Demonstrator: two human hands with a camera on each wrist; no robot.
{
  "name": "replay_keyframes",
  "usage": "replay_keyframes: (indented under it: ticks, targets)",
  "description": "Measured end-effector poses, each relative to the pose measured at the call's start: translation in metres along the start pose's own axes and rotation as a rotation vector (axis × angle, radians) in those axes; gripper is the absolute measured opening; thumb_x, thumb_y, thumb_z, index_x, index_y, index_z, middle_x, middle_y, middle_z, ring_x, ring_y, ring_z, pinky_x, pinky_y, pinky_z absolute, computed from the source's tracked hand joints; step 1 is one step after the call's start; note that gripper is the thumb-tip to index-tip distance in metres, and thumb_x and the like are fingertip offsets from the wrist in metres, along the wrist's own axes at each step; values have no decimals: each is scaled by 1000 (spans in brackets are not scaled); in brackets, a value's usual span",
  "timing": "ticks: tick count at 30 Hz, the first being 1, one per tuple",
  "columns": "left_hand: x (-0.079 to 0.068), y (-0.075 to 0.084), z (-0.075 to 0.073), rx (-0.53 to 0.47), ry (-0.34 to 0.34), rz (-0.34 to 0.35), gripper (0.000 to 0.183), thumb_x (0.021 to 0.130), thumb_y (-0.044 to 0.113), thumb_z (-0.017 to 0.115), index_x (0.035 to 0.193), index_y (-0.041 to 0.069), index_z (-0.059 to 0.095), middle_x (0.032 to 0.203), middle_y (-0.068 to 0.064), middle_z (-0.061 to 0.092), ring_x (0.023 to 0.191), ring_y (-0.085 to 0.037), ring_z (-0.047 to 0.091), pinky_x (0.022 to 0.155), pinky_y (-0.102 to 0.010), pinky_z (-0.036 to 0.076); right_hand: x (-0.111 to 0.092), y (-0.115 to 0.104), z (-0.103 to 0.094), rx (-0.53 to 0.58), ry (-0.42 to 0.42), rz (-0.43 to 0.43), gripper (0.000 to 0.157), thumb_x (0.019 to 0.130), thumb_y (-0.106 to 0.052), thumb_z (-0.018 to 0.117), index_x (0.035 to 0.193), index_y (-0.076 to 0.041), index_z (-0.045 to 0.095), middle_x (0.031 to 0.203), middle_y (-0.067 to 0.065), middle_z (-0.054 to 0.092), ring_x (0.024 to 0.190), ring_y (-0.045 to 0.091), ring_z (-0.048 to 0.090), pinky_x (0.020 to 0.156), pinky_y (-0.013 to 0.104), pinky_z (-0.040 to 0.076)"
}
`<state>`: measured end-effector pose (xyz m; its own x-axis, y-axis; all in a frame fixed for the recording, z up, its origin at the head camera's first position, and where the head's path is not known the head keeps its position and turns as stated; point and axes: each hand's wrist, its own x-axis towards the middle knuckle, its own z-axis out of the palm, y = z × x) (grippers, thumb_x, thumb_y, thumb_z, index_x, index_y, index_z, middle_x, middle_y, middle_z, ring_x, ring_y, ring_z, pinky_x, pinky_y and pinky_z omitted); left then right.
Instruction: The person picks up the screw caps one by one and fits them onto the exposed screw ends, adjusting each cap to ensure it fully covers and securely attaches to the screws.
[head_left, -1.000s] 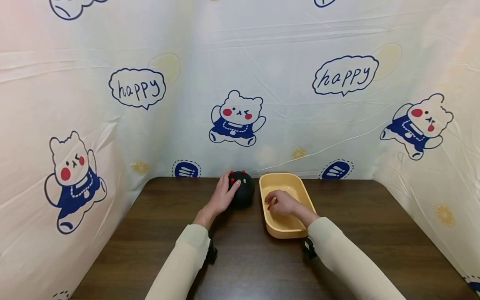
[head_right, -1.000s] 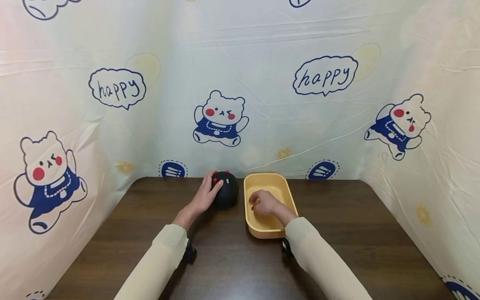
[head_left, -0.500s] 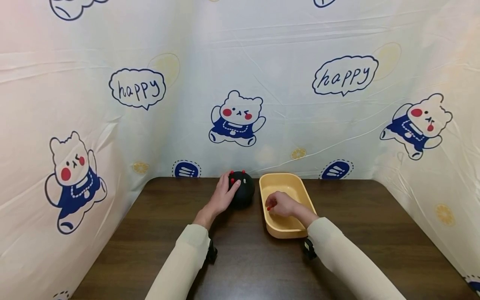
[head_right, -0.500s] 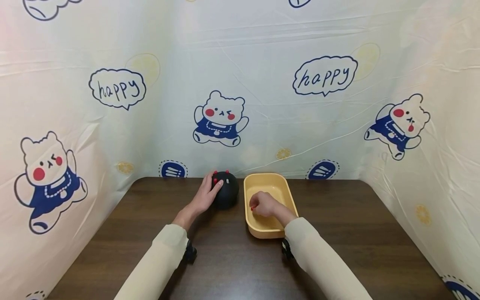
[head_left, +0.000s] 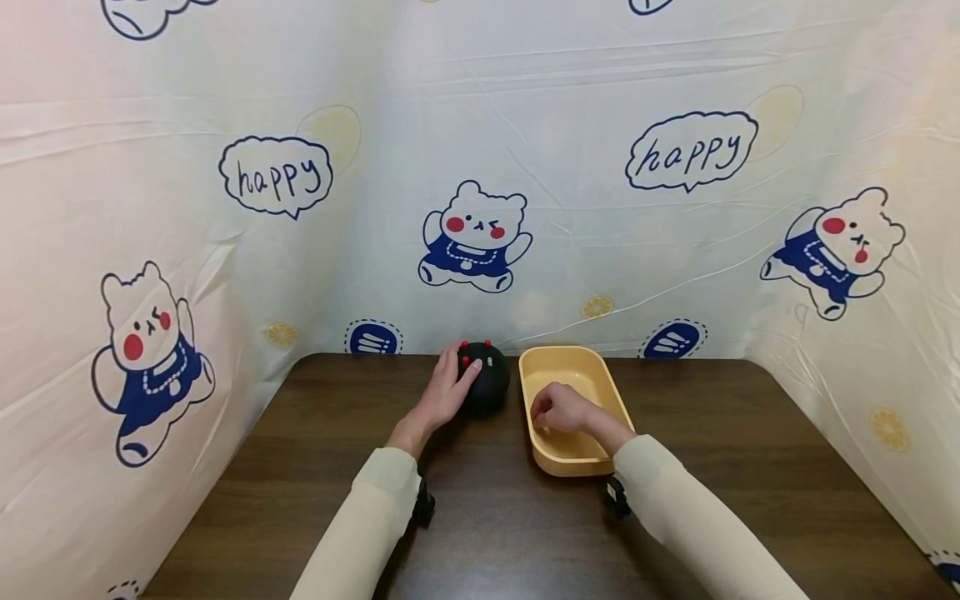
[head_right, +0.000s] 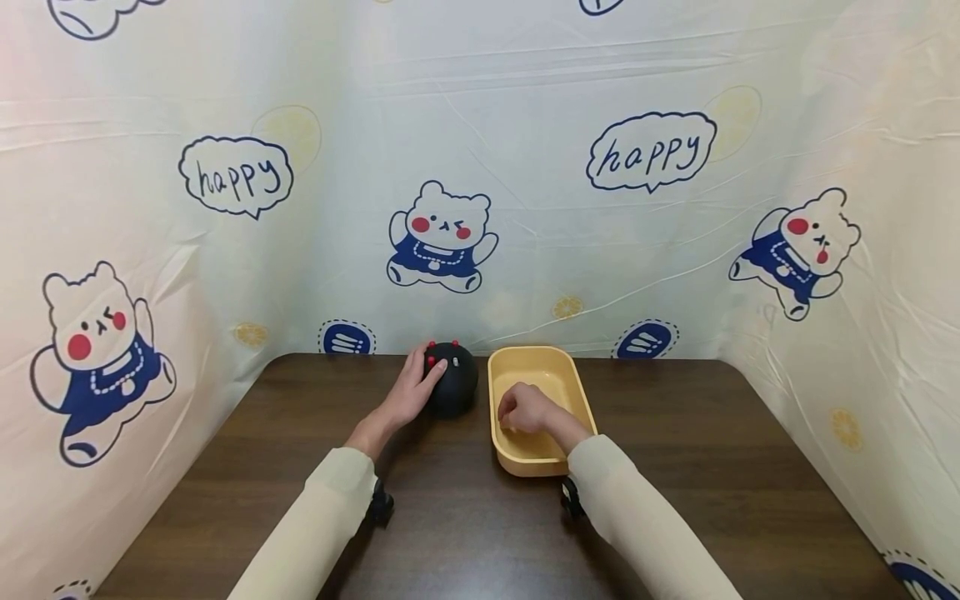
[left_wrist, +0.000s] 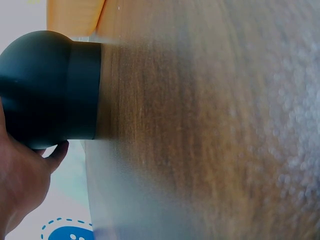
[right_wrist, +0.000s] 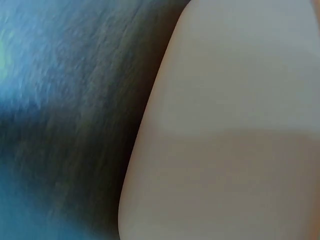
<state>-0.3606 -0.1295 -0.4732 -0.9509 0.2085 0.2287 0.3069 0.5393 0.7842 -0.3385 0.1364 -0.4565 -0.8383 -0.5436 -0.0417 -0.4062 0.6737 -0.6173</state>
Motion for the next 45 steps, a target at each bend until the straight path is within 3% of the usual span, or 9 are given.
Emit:
replay_keyframes:
  ticks: [8,16,29,45]
  targets:
    - [0,0,0,-2,-2,3,81,103,65,41,159,9,22,161,-11,26,144,-30,30,120,-56,26,-4,-1,-2,270,46,138,13,92,2,64,96,10,74,90,21,73,74,18,63,66,29,50]
    - [0,0,0,-4,2,7,81,103,64,41,160,9,21,162,-11,25,146,-29,27,120,-56,26,-6,3,-5,435,49,252,18,97,-3,63,104,9,73,98,19,74,85,25,66,76,37,56]
    - [0,2,0,0,4,5,80,104,62,41,160,9,22,162,-12,25,146,-30,28,120,-56,26,-9,8,-7,552,103,278,20,100,-3,59,108,12,70,104,22,74,98,30,70,91,45,57]
    - [-1,2,0,-2,8,6,79,104,62,41,160,9,22,162,-12,25,147,-30,27,120,-55,26,-7,7,-10,634,138,255,20,100,-2,60,110,12,69,103,17,72,102,32,68,94,45,56]
